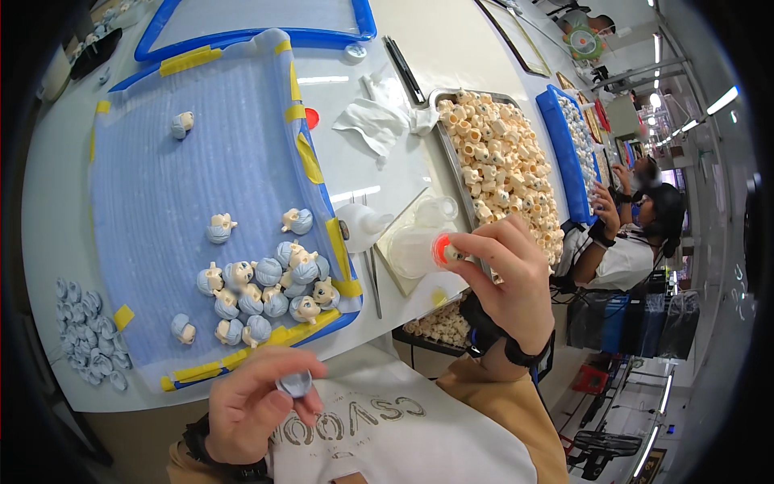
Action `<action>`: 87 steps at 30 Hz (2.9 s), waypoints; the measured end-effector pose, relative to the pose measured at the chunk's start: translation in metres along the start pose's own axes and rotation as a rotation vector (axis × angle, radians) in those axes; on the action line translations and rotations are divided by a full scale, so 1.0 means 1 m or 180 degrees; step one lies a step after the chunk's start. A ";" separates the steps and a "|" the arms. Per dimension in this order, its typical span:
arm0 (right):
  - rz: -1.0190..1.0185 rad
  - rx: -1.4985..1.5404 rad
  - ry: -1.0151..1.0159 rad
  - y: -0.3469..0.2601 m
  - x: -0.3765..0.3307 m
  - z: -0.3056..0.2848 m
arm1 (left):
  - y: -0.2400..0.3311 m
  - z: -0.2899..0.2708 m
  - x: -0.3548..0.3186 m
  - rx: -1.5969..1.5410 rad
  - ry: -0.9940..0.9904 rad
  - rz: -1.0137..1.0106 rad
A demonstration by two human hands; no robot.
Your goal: The person assembles small, two-part figurines by picking up a light blue base and a beige top, applying a small amount of liquid adhesive from a bottle, and pressing the parts together. The completed figures are placed onto a blue tray. The process is repeated continuously in a workshop setting.
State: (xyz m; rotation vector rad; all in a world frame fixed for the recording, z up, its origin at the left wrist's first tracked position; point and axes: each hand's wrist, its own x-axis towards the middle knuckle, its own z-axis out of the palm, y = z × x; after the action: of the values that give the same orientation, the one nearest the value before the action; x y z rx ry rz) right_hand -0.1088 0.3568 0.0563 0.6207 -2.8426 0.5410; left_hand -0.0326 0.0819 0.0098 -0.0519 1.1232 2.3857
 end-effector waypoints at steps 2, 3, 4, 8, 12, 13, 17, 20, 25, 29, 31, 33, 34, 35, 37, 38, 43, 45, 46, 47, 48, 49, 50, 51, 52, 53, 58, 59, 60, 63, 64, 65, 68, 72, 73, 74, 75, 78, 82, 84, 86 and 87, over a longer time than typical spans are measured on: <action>-0.0060 -0.0070 -0.0093 0.001 0.004 -0.005 | 0.003 0.002 -0.002 -0.0146 -0.0010 -0.0047; -0.0060 -0.0087 -0.0119 0.001 0.005 -0.006 | 0.004 0.002 -0.001 -0.0063 -0.0028 -0.0082; -0.0061 -0.0104 -0.0145 0.000 0.005 -0.007 | 0.005 0.002 0.000 0.0019 -0.0044 -0.0116; -0.0002 -0.0140 -0.0132 0.000 0.002 -0.008 | 0.001 0.000 0.000 0.0269 0.0003 0.0043; 0.0507 0.0524 0.0541 0.002 -0.016 0.002 | 0.003 0.001 0.003 0.0187 0.0018 -0.0031; 0.0652 0.1017 0.0809 -0.001 -0.021 0.009 | 0.004 -0.003 0.002 0.0137 -0.0196 -0.0120; 0.0707 0.2847 0.1372 -0.031 -0.037 0.042 | 0.002 0.006 0.003 -0.0217 -0.0031 0.0052; -0.0250 0.3068 0.0960 -0.049 -0.039 0.058 | -0.002 0.003 0.004 -0.0173 -0.0110 -0.0001; -0.0834 0.2601 0.1002 -0.072 -0.028 0.062 | -0.002 0.005 0.005 -0.0258 -0.0147 0.0107; -0.0972 0.2165 0.0574 -0.076 -0.020 0.057 | -0.003 0.004 0.004 -0.0148 -0.0090 0.0259; -0.1030 0.2100 0.0553 -0.075 -0.020 0.058 | -0.004 0.002 0.004 -0.0101 -0.0126 0.0304; -0.1093 0.2034 0.0522 -0.076 -0.020 0.057 | -0.005 0.000 0.004 -0.0101 -0.0170 0.0308; -0.1127 0.1999 0.0501 -0.077 -0.019 0.056 | -0.006 -0.002 0.004 0.0026 -0.0216 0.0346; -0.1162 0.1966 0.0480 -0.077 -0.019 0.055 | -0.007 -0.004 0.004 0.0154 -0.0261 0.0386; -0.1254 0.1925 0.0409 -0.075 -0.022 0.055 | -0.006 -0.004 0.004 0.0290 -0.0304 0.0413; -0.1302 0.1905 0.0371 -0.075 -0.023 0.055 | -0.007 -0.002 0.004 0.0296 -0.0291 0.0403; -0.1282 0.1734 0.0323 -0.081 -0.017 0.057 | -0.001 0.000 -0.002 0.0015 0.0016 0.0101; -0.1241 0.1704 0.0338 -0.088 -0.013 0.060 | -0.002 0.002 -0.004 -0.0177 0.0164 0.0114; -0.1210 0.1697 0.0349 -0.092 -0.012 0.062 | -0.002 0.001 -0.005 -0.0211 0.0207 0.0055; -0.1178 0.1690 0.0360 -0.095 -0.012 0.064 | -0.001 0.000 -0.007 -0.0245 0.0250 -0.0005; -0.1225 0.1573 0.0491 -0.095 -0.014 0.071 | 0.000 -0.001 -0.009 -0.0283 0.0296 -0.0067; -0.1254 0.1514 0.0416 -0.095 -0.013 0.071 | 0.001 -0.002 -0.010 -0.0203 0.0319 -0.0089; -0.1283 0.1455 0.0340 -0.095 -0.012 0.070 | 0.003 -0.002 -0.012 -0.0123 0.0343 -0.0111; -0.1294 0.1388 0.0282 -0.094 -0.011 0.071 | 0.005 -0.003 -0.012 -0.0029 0.0351 -0.0148; -0.1345 0.1416 0.0253 -0.095 -0.010 0.072 | 0.007 -0.004 -0.014 0.0115 0.0391 -0.0135; -0.1398 0.1445 0.0223 -0.097 -0.009 0.074 | 0.009 -0.005 -0.020 0.0260 0.0432 -0.0120; -0.0665 0.0654 0.0122 -0.101 0.017 0.076 | 0.016 -0.038 -0.086 0.1075 0.1568 0.1919; -0.0434 0.0433 0.0005 -0.107 0.022 0.078 | 0.015 -0.053 -0.098 0.1381 0.2128 0.2085; -0.0251 0.0264 -0.0094 -0.110 0.028 0.081 | 0.014 -0.066 -0.107 0.1738 0.2728 0.2283; -0.0451 0.0710 -0.0165 -0.113 0.018 0.075 | 0.017 -0.094 -0.122 0.3766 0.4033 0.2578; -0.0424 0.0773 -0.0224 -0.115 0.014 0.075 | 0.026 -0.106 -0.123 0.4689 0.4052 0.2323; -0.0418 0.0817 -0.0268 -0.116 0.010 0.076 | 0.035 -0.120 -0.129 0.5754 0.3834 0.1681; -0.0549 0.1150 -0.0346 -0.116 0.003 0.078 | 0.046 -0.136 -0.122 0.6184 0.3501 0.0983; -0.0643 0.1444 -0.0320 -0.116 0.002 0.076 | 0.046 -0.151 -0.105 0.5711 0.3305 0.1005; -0.0632 0.1523 -0.0304 -0.115 0.001 0.077 | 0.044 -0.153 -0.105 0.5625 0.3337 0.1171; -0.0629 0.1547 -0.0284 -0.114 0.000 0.077 | 0.041 -0.155 -0.106 0.5539 0.3365 0.1334; -0.0610 0.1570 -0.0282 -0.113 -0.003 0.077 | 0.038 -0.157 -0.106 0.5444 0.3378 0.1473; -0.0486 0.1629 -0.0269 -0.111 -0.004 0.080 | 0.034 -0.164 -0.106 0.5361 0.3648 0.1777; -0.0437 0.1702 -0.0311 -0.111 -0.004 0.083 | 0.034 -0.156 -0.102 0.5368 0.3811 0.1819; -0.0505 0.1661 -0.0331 -0.112 -0.004 0.084 | 0.035 -0.154 -0.101 0.5285 0.3881 0.1812; -0.0512 0.1714 -0.0327 -0.113 -0.006 0.085 | 0.035 -0.153 -0.102 0.5379 0.3880 0.1774; -0.0489 0.1784 -0.0316 -0.114 -0.007 0.085 | 0.036 -0.153 -0.102 0.5423 0.3873 0.1757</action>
State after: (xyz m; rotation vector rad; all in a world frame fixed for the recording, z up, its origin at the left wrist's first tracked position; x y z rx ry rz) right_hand -0.0618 0.2301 0.0116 0.9646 -2.6881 1.3266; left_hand 0.0140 -0.0924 -0.0409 -0.6812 3.5689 0.6561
